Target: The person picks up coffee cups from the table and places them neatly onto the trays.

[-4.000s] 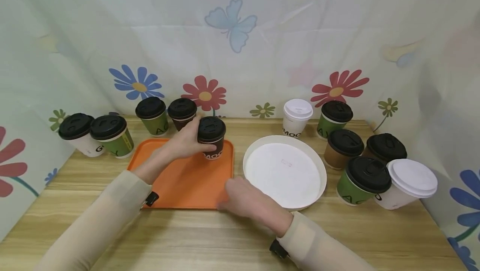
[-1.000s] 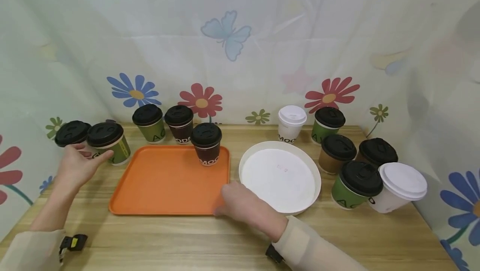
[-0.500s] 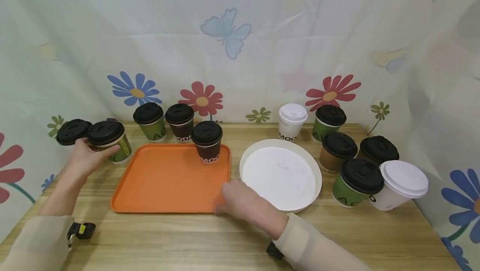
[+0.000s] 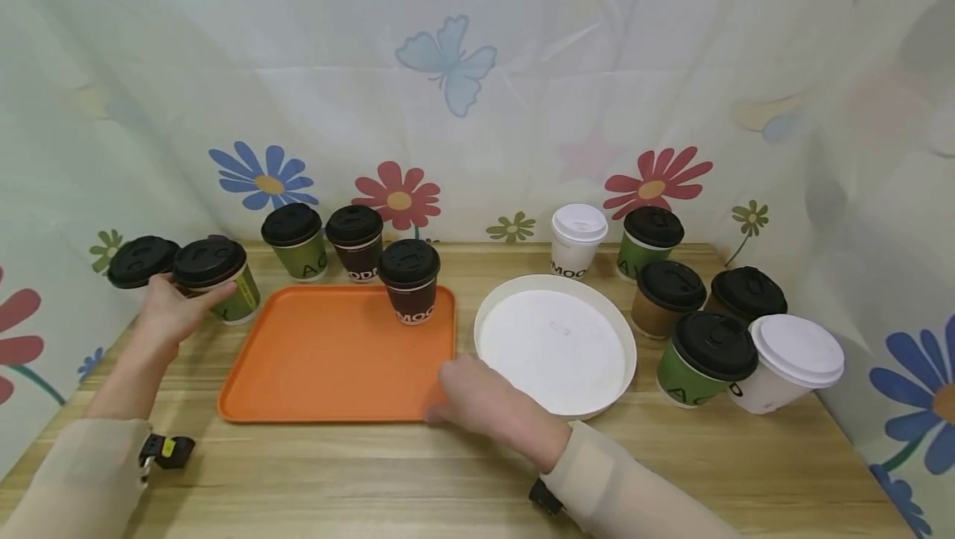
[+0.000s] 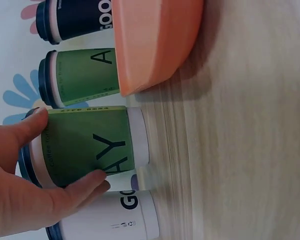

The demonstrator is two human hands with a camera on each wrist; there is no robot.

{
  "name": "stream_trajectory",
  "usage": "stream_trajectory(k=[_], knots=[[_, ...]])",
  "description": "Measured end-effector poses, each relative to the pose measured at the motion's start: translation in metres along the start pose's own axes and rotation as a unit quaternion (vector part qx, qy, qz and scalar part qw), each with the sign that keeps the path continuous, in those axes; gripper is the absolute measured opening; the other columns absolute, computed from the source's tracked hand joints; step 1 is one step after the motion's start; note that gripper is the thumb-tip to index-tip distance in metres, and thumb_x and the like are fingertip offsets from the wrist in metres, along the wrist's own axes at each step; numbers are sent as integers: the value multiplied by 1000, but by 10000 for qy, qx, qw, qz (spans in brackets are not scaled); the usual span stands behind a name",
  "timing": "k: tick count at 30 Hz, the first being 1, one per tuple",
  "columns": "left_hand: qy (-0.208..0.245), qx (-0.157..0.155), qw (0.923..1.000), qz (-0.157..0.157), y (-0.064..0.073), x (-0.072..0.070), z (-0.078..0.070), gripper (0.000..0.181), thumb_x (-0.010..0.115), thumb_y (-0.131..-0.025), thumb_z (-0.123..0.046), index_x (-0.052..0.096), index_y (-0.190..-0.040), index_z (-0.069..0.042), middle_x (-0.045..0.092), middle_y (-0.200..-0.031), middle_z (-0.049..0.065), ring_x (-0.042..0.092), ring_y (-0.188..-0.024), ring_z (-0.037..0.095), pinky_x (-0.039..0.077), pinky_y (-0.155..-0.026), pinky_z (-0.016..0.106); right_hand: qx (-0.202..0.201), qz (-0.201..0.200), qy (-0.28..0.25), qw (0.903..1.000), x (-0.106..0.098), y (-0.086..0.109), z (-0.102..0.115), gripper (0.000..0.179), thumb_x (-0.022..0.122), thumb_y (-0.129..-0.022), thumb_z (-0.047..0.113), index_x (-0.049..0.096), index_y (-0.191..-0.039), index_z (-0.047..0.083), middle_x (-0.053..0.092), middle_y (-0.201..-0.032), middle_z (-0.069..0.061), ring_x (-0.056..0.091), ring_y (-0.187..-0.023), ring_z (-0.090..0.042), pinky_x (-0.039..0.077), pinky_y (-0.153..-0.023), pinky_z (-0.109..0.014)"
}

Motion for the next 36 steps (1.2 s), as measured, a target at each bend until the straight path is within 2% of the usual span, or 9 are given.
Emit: stream_trajectory(k=[5, 10, 17, 23, 29, 36], knots=[[76, -122, 9998, 113, 0, 3, 0, 98, 72, -96, -34, 7, -152, 12, 26, -150, 42, 31, -138, 54, 31, -111, 60, 8, -11, 49, 10000, 0, 0, 0, 39, 87, -85, 30, 58, -66, 11, 48, -59, 3, 42, -52, -10, 39, -48, -27], [43, -64, 9998, 209, 2, 6, -2, 101, 72, -96, -39, 5, -153, 11, 26, -150, 44, 29, -140, 56, 32, -110, 62, -20, -49, 75, 10000, 0, 0, 0, 40, 87, -85, 30, 57, -65, 11, 47, -58, 4, 41, -52, -9, 38, -47, -26], [-226, 17, 9997, 86, 8, 5, -8, 106, 72, -94, -46, 5, -155, 8, 24, -152, 43, 31, -139, 57, 36, -106, 65, -3, -38, -6, 10000, 1, 1, 0, 40, 87, -85, 29, 57, -65, 11, 47, -58, 3, 42, -51, -10, 38, -47, -26], [-321, 162, 9994, 18, 14, 7, -20, 106, 73, -92, -48, 8, -156, 5, 29, -152, 40, 35, -137, 55, 37, -106, 65, -6, -67, 20, 10000, 1, 1, 0, 40, 87, -85, 30, 57, -65, 12, 48, -59, 3, 42, -52, -10, 38, -48, -26], [-162, 305, 9991, 234, 19, 13, -34, 107, 74, -93, -45, 5, -156, 6, 25, -154, 40, 31, -141, 53, 36, -109, 63, -45, -75, 32, 10000, 1, 0, -1, 40, 87, -84, 30, 57, -65, 12, 49, -59, 3, 42, -52, -10, 39, -48, -27], [80, 582, 9962, 637, 23, 25, -44, 98, 77, -94, -35, 13, -153, 10, 27, -152, 38, 32, -140, 53, 33, -111, 63, -3, -47, 37, 10000, 0, -1, 0, 39, 87, -84, 29, 57, -66, 11, 50, -60, 2, 43, -53, -10, 39, -48, -27]])
Point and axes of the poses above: each hand's wrist, its own y-axis away from the middle knuckle, its own x-axis out of the palm, z = x × y, the point moved 2 cm from there along -y, towards the middle knuckle
